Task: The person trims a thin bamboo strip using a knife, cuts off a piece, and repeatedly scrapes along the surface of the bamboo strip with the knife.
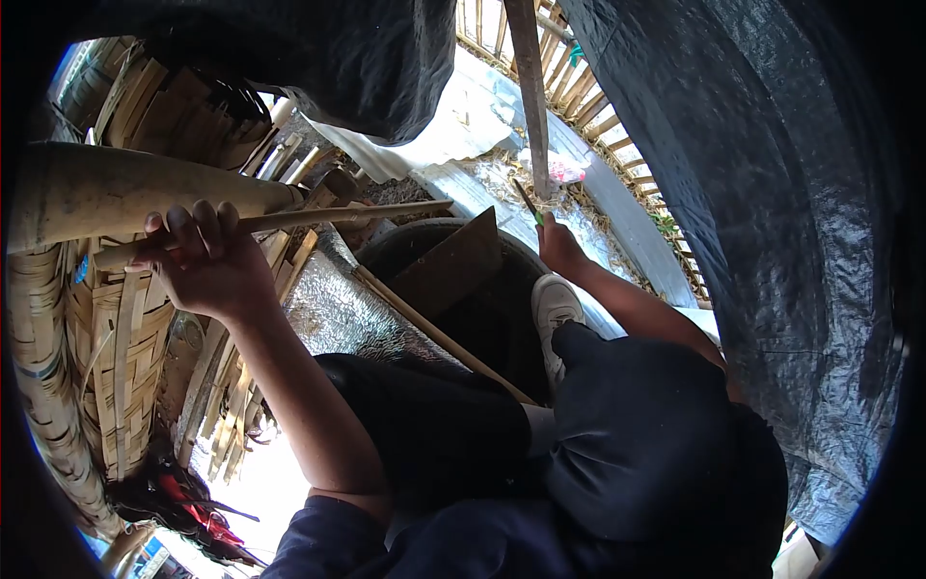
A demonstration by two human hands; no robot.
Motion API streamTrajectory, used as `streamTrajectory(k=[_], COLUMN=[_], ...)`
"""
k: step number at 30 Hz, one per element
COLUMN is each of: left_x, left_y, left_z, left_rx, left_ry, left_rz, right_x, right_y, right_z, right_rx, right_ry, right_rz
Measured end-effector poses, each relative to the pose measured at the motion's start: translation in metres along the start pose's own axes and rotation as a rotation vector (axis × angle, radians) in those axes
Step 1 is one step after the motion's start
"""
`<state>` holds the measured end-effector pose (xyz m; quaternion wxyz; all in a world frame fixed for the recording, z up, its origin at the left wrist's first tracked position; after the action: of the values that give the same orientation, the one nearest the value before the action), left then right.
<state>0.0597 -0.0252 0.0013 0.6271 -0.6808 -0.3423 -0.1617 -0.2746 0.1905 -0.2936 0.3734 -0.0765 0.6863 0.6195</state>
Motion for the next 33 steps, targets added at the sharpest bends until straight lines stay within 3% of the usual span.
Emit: streamTrajectory(k=[3, 5, 6, 8, 9, 10, 11, 12, 14, 16, 17, 18, 22, 24, 25, 26, 28, 29, 31, 33], left_x=[0.0, 0.002, 0.003, -0.001, -0.003, -0.005, -0.008, -0.012, -0.023, -0.036, -0.042, -0.049, -0.072, -0.074, -0.07, -0.065, -0.057, -0.053, -0.048, -0.046], left_y=[0.013, 0.011, 0.011, 0.009, 0.008, 0.005, 0.001, -0.004, -0.011, -0.02, -0.026, -0.029, -0.041, -0.047, -0.054, -0.06, -0.067, -0.067, -0.071, -0.07], left_z=[-0.008, -0.007, -0.007, -0.005, -0.004, -0.002, 0.002, 0.006, 0.013, 0.021, 0.025, 0.03, 0.05, 0.057, 0.058, 0.06, 0.067, 0.062, 0.066, 0.061], left_rx=[-0.069, -0.003, 0.059, -0.001, -0.062, -0.068, -0.117, -0.166, -0.222, -0.18, -0.135, -0.222, -0.378, -0.324, -0.408, -0.419, -0.326, -0.4, -0.375, -0.416], left_ry=[-0.058, -0.057, -0.054, -0.035, -0.011, -0.008, 0.049, 0.105, 0.132, 0.184, 0.199, 0.219, 0.175, 0.081, 0.028, 0.034, 0.126, 0.161, 0.244, 0.388], left_rz=[0.01, -0.005, -0.021, 0.002, 0.02, 0.017, 0.058, 0.1, 0.09, 0.006, -0.03, -0.025, -0.1, -0.165, -0.169, -0.171, -0.23, -0.201, -0.131, -0.064], right_x=[-0.035, -0.048, -0.05, -0.053, -0.038, -0.039, -0.005, 0.029, 0.05, 0.043, 0.042, 0.03, -0.031, -0.068, -0.086, -0.111, -0.149, -0.164, -0.184, -0.188], right_y=[0.017, 0.01, 0.009, 0.005, -0.002, 0.008, -0.013, -0.019, 0.001, 0.029, 0.034, 0.042, 0.045, 0.051, 0.055, 0.064, 0.081, 0.092, 0.108, 0.114], right_z=[0.006, 0.02, 0.02, 0.021, 0.017, 0.008, 0.0, -0.017, -0.04, -0.049, -0.055, -0.055, -0.053, -0.055, -0.055, -0.056, -0.056, -0.057, -0.051, -0.049], right_rx=[-0.248, -0.46, -0.461, -0.666, -0.508, -0.41, -0.178, 0.011, 0.188, 0.276, 0.185, 0.082, -0.003, -0.106, -0.126, -0.131, -0.172, -0.161, -0.34, -0.334], right_ry=[0.221, 0.353, 0.354, 0.525, 0.524, 0.35, 0.153, 0.033, -0.163, 0.038, -0.116, -0.272, -0.323, -0.259, -0.122, 0.012, 0.07, 0.066, -0.062, -0.027], right_rz=[0.005, -0.026, -0.023, 0.096, 0.126, 0.173, 0.218, 0.004, 0.068, 0.109, -0.031, -0.17, -0.617, -0.551, -0.551, -0.49, -0.454, -0.461, -0.663, -0.711])
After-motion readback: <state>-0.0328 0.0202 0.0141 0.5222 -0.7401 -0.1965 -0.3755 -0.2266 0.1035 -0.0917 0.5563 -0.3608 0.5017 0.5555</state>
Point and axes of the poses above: each hand's wrist, its own z-axis away from the middle knuckle, its own y-axis out of the back of the hand, x = y × z, the point moved 1 cm from there along -z, towards the middle knuckle, and after that the axes turned 10 degrees about x, right-handed, at the moved point
